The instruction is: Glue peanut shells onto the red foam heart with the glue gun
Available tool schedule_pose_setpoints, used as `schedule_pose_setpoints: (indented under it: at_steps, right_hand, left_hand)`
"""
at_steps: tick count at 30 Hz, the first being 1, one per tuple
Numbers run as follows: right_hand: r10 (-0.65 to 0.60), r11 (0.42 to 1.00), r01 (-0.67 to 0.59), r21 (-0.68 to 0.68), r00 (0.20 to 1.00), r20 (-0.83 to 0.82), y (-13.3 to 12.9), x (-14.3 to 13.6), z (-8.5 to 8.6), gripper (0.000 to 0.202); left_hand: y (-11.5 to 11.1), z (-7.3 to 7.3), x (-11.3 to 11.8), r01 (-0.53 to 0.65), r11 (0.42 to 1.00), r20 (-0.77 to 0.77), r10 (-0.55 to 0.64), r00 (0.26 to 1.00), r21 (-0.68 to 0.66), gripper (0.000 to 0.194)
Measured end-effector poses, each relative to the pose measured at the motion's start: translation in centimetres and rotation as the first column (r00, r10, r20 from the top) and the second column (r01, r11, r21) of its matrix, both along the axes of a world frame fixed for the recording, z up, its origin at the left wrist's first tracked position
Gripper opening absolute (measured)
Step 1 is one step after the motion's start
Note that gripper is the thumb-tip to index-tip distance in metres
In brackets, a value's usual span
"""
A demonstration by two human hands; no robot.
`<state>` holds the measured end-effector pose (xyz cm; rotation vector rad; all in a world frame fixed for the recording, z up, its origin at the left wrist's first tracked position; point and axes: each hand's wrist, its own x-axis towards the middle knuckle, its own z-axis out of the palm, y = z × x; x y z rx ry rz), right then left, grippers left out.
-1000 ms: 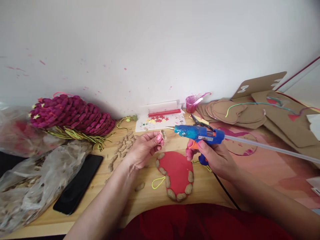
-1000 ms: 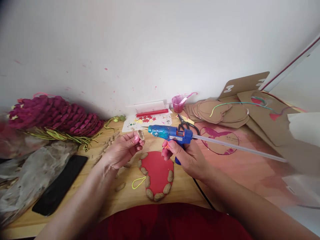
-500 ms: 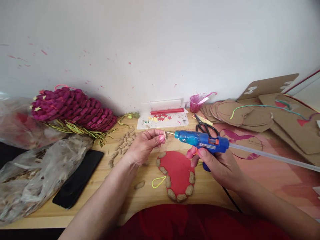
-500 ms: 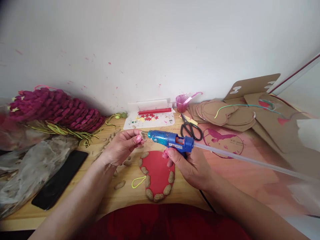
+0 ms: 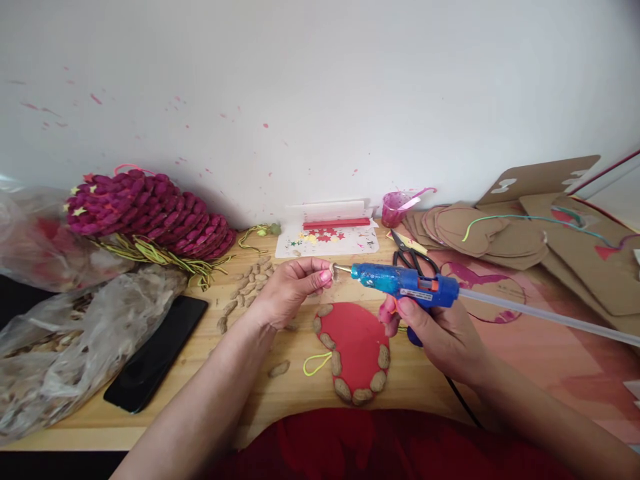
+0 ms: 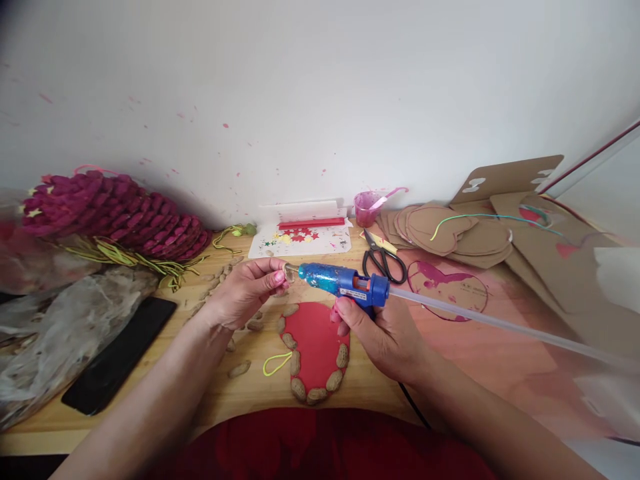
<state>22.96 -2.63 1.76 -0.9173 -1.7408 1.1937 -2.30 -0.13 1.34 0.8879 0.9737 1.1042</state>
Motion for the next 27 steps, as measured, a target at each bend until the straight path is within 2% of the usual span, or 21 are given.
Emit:
schedule_pose_setpoints:
  at_steps: [13, 19, 27]
  right_hand:
    - [-0.01, 1.0, 0.01, 0.027, 1.0, 0.005, 0.06, -0.2, 0.26, 0.035]
    - [-0.019, 1.0, 0.019, -0.006, 1.0, -0.021, 0.01, -0.26, 0.36, 0.033]
    - [-0.037, 0.999, 0.037, 0.021, 0.999, 0.019, 0.05, -0.16, 0.21, 0.033]
  left_hand:
    - [-0.01, -0.02, 0.09, 0.002, 1.0, -0.007, -0.002, 1.0, -0.005, 0.037]
    - [0.02, -0.14, 0.08, -0.006, 1.0, 0.002, 0.006, 1.0, -0.017, 0.037]
    - [0.04, -0.18, 0.03, -0.005, 1.0, -0.001, 0.005, 1.0, -0.013, 0.037]
